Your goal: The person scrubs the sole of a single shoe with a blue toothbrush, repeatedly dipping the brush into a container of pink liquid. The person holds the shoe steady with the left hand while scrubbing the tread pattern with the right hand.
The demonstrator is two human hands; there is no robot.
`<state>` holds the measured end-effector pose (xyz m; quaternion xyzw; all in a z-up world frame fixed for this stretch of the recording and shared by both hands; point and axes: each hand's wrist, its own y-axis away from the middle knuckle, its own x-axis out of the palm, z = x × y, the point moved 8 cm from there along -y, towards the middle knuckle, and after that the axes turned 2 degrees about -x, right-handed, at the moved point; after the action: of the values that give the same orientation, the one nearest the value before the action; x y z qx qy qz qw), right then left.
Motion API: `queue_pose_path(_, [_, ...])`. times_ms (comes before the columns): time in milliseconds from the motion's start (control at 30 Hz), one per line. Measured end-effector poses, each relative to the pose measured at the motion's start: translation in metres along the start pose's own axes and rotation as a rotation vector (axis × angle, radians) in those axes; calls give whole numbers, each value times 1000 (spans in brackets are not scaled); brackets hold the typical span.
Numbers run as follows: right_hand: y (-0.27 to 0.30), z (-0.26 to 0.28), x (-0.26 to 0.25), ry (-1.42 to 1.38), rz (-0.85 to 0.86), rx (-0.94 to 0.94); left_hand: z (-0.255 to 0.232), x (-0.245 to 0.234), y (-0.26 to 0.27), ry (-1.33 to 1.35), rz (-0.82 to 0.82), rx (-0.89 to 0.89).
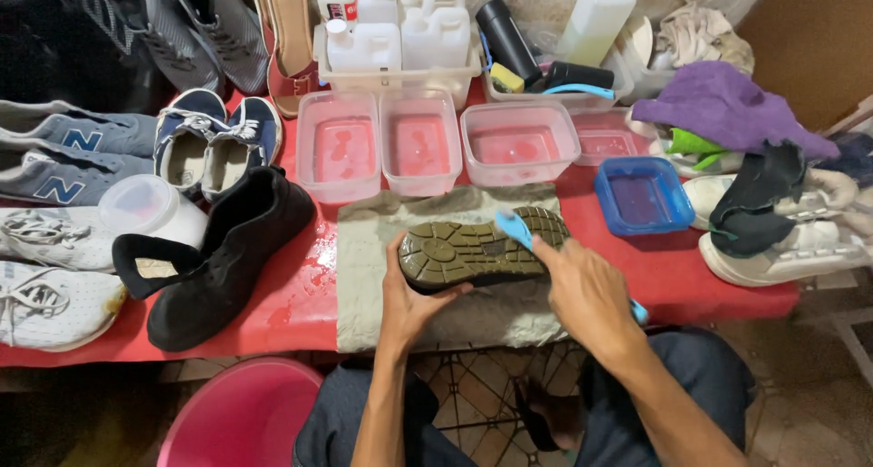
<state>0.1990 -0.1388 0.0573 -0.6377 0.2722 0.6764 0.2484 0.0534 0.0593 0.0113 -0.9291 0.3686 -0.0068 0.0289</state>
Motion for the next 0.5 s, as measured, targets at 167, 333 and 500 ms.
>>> queue_pose_path(167, [-10, 3, -22, -11, -90, -13, 3, 2, 2, -6, 2, -8])
queue_pose_path(333, [13, 18, -20, 145, -23, -11, 6, 3, -2, 10, 8, -23])
queue_pose_path(500, [-36, 13, -8, 139, -277, -73, 10, 3, -4, -29, 7, 17])
